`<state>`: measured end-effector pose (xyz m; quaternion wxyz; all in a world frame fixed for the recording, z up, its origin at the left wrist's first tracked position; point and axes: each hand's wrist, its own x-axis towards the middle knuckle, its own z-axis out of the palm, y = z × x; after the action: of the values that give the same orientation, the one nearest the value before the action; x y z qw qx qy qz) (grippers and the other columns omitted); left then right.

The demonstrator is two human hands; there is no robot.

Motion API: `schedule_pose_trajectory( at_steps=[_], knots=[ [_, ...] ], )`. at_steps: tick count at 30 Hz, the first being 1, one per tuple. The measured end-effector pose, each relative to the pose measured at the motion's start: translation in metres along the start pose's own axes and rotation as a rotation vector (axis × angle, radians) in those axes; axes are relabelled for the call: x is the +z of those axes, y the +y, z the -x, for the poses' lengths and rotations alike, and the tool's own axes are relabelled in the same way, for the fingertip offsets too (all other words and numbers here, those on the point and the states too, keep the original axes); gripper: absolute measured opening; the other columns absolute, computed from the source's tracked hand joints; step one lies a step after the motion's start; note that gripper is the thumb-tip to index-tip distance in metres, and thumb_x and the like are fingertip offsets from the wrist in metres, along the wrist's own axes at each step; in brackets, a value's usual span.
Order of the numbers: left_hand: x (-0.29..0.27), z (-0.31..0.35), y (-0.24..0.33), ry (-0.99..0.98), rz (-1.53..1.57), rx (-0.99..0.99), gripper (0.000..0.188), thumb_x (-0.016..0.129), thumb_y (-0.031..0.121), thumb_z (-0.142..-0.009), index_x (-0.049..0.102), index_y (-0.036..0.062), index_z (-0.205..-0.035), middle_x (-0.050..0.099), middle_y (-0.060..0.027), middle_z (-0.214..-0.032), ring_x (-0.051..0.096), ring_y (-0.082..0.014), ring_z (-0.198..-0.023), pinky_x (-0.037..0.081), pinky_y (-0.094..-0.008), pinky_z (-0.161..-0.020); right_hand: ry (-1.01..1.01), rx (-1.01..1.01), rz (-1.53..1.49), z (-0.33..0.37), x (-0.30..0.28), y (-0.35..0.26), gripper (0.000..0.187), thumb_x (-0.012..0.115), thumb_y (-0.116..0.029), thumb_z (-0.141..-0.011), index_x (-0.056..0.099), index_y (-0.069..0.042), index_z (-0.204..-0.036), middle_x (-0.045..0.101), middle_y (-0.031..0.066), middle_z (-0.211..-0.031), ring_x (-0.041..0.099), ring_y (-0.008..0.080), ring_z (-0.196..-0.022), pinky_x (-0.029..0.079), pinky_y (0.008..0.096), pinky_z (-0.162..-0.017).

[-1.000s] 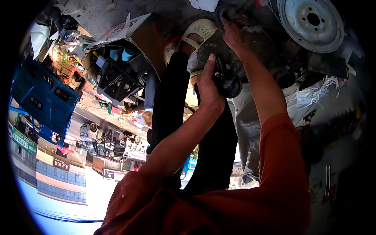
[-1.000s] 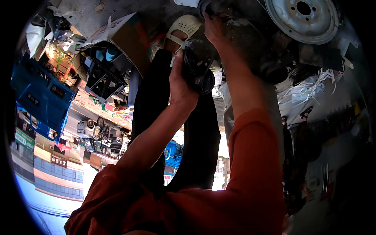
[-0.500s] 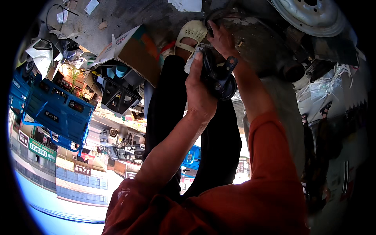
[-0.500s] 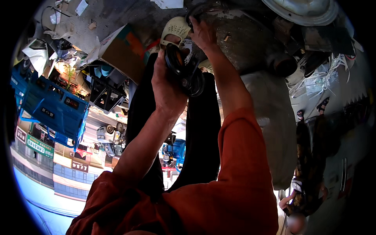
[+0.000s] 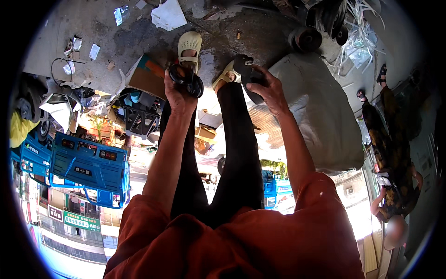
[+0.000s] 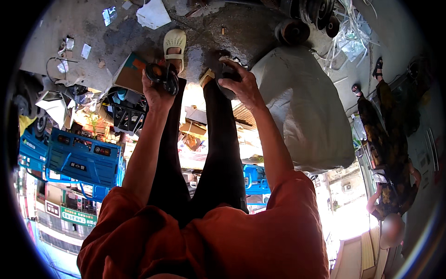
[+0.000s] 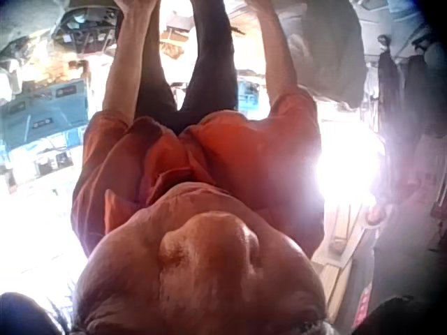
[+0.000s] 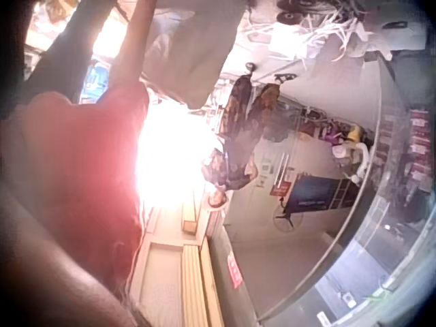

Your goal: The person handles various discarded metal and plastic parts, picking them up from the ground and placing them into a bag or container.

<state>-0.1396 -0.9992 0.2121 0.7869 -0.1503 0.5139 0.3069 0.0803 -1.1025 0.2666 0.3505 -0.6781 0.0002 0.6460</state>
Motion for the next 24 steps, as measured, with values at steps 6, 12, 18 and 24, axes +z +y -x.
schedule_pose_trajectory(
  at_steps=[6,12,18,24],
  knots=[
    [0.048,0.047,-0.006,0.037,-0.133,-0.227,0.043,0.056,0.042,-0.078,0.052,0.009,-0.104,0.06,-0.0112,-0.092,0.058,-0.0201,-0.071,0.048,-0.0308,-0.055,0.196,0.019,-0.37,0.183,-0.048,-0.026,0.057,0.067,-0.006,-0.063,0.047,-0.001,-0.116,0.056,0.0058,-0.096,0.053,0.0128,-0.085,0.043,0.0223,-0.076],
    [0.072,0.06,-0.01,-0.139,-0.044,-0.641,0.062,0.065,0.033,-0.067,0.047,-0.0003,-0.116,0.048,-0.0111,-0.121,0.048,-0.0269,-0.1,0.043,-0.0374,-0.084,0.209,-0.133,-1.048,0.385,-0.107,0.008,0.076,0.071,-0.023,-0.061,0.032,0.004,-0.12,0.046,0.0089,-0.07,0.041,0.0107,-0.044,0.03,0.022,-0.039],
    [0.074,0.063,-0.026,-0.084,-0.15,-0.743,0.059,0.062,0.03,-0.061,0.052,0.0002,-0.112,0.047,-0.011,-0.123,0.047,-0.0278,-0.102,0.044,-0.0387,-0.084,0.568,-0.188,-1.149,0.443,-0.148,0.068,0.064,0.061,-0.023,-0.073,0.03,0.005,-0.123,0.046,0.008,-0.084,0.044,0.0107,-0.066,0.033,0.0221,-0.05],
    [0.086,0.084,-0.05,0.012,-0.318,-0.617,0.055,0.06,0.044,-0.075,0.049,0.0047,-0.111,0.057,-0.0148,-0.099,0.057,-0.0293,-0.083,0.05,-0.0395,-0.073,0.834,-0.089,-0.233,0.354,-0.215,0.137,0.037,0.039,-0.003,-0.086,0.041,0.0,-0.123,0.048,0.0098,-0.12,0.049,0.0186,-0.1,0.041,0.0277,-0.082]
  ],
)
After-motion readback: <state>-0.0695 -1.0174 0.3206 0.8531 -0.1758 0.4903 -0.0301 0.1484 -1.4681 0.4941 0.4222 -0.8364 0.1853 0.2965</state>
